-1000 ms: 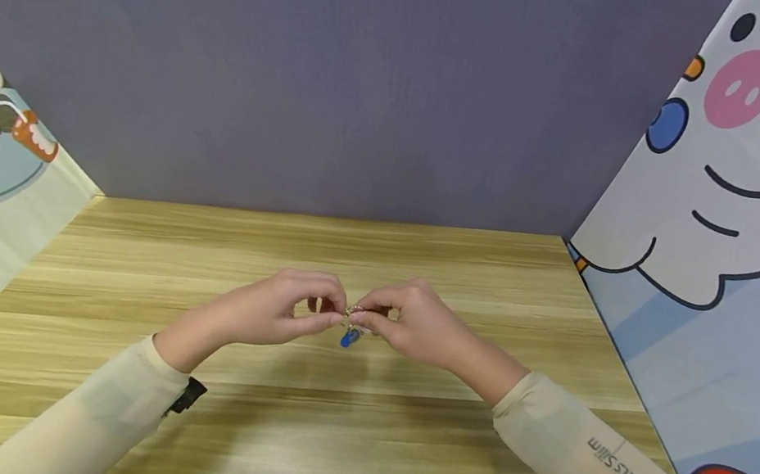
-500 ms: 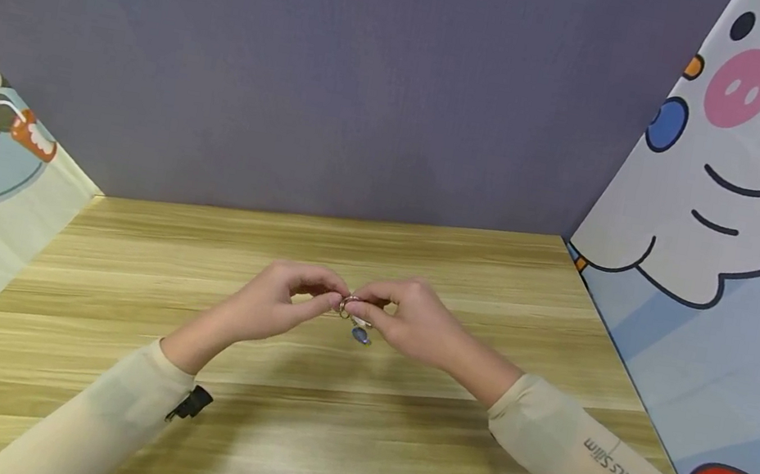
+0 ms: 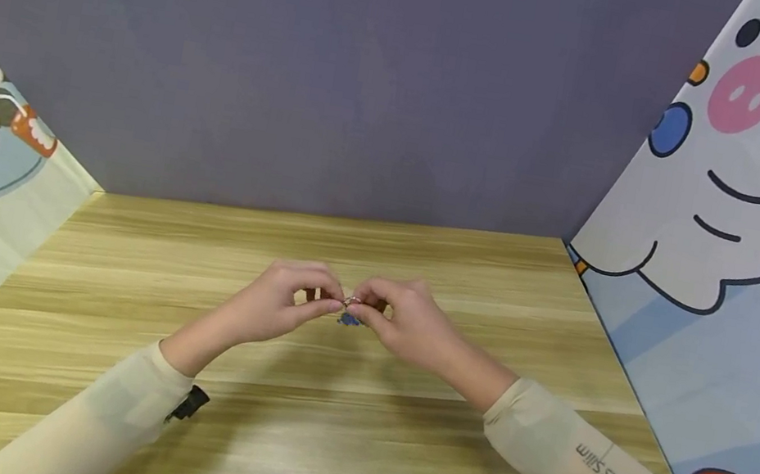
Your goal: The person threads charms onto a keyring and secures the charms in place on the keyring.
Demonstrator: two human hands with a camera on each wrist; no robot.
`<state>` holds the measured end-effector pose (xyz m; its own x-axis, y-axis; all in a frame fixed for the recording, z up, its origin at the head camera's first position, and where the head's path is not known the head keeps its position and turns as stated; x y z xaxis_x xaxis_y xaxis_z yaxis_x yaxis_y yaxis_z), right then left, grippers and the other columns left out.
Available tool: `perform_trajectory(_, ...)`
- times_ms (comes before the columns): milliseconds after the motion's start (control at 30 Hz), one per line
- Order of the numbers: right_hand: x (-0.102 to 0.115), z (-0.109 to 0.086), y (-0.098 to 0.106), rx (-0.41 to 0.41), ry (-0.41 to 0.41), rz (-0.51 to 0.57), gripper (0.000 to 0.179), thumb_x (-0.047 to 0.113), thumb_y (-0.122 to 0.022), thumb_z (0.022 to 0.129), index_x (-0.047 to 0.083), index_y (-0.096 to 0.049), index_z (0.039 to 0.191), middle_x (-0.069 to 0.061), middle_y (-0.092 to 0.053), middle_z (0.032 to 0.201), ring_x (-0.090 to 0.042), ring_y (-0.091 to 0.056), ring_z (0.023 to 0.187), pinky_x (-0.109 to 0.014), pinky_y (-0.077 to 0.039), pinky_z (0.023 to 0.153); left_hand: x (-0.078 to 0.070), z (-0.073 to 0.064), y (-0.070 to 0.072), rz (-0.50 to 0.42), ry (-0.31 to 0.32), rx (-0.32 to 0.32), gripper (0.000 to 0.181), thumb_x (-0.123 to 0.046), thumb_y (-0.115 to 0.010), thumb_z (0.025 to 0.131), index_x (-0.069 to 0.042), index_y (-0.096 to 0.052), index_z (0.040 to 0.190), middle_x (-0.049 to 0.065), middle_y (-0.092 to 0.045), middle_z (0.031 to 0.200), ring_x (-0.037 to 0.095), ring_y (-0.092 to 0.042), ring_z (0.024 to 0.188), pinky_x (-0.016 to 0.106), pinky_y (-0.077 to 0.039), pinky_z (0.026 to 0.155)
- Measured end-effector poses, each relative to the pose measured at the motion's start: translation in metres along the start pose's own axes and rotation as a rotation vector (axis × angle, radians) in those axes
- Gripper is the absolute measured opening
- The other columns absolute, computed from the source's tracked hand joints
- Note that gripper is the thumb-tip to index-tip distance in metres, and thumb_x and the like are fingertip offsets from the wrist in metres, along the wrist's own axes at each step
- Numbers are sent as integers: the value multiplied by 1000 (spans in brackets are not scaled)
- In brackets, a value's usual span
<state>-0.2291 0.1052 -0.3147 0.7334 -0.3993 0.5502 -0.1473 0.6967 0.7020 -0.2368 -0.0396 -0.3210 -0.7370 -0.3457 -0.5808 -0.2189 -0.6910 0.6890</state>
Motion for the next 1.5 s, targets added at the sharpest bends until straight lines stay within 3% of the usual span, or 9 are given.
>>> perform_trajectory(133, 0, 1, -1, 6, -7, -28, 9, 9, -78, 96, 9, -75, 104, 1, -78, 84, -3, -69, 76, -25, -57, 69, -2, 1, -1, 13, 8, 27, 5, -7, -73, 100, -8, -74, 95, 2, -74, 88, 7, -62, 78, 22, -54, 67)
perform_trajectory(300, 0, 2, -2, 39, -17, -30, 7, 10, -76, 98, 11, -81, 104, 2, -80, 86, 0, -64, 73, -24, -57, 68, -2, 2, -1, 2, 0, 28, 7, -2, -71, 100, -8, -72, 95, 3, -75, 89, 8, -64, 79, 23, -55, 68)
perform_trajectory(667, -9, 0, -3, 25, -152, 128, 10, 14, -75, 100, 13, -83, 107, 3, -82, 90, -3, -60, 66, -24, -53, 65, 3, 0, 2, -109, 81, -15, 8, 0, -71, 99, -6, -73, 94, 6, -77, 93, 14, -72, 86, 26, -62, 81)
perform_trajectory(833, -14, -2, -2, 16, -225, 201, 13, 14, -74, 101, 13, -83, 110, -1, -83, 95, -8, -59, 65, -25, -51, 60, 5, 0, 3, -156, 123, -39, 9, -1, -70, 100, -7, -75, 95, 6, -78, 95, 23, -74, 87, 28, -62, 79)
perform_trajectory(967, -18, -3, -3, 0, -270, 252, 14, 14, -74, 101, 12, -83, 111, -4, -83, 99, -11, -69, 75, -26, -56, 65, 7, 0, 3, -197, 159, -62, 10, -1, -70, 100, -8, -76, 95, 6, -78, 94, 27, -74, 87, 28, -60, 76)
perform_trajectory(1133, -23, -4, -4, -20, -344, 316, 15, 15, -75, 100, 9, -83, 112, -7, -83, 104, -11, -78, 90, -27, -63, 76, 10, -2, 2, -272, 207, -89, 10, -2, -69, 101, -7, -75, 96, 7, -78, 95, 19, -72, 88, 27, -57, 74)
perform_trajectory(1367, -25, -4, -4, -43, -383, 363, 16, 12, -76, 99, 4, -82, 112, -12, -83, 105, -11, -79, 91, -28, -64, 78, 15, -4, -1, -393, 275, -112, 8, 0, -67, 101, -3, -74, 97, 13, -75, 95, 12, -64, 80, 24, -52, 68)
perform_trajectory(1500, -25, -3, -1, -47, -372, 329, 15, 13, -76, 99, 5, -82, 110, -10, -83, 102, -14, -80, 91, -29, -64, 77, 17, -4, -2, -378, 287, -110, 7, -4, -68, 102, -4, -75, 101, 12, -76, 99, 14, -66, 83, 28, -57, 75)
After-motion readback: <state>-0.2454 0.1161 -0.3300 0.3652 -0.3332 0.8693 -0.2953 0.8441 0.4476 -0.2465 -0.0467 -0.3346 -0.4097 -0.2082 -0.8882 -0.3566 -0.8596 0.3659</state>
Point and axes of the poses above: each hand's wrist, its own z-axis towards the middle knuckle, its own y-axis out of the back of the hand, x = y × z, the point moved 8 cm from there along z, towards the middle knuckle
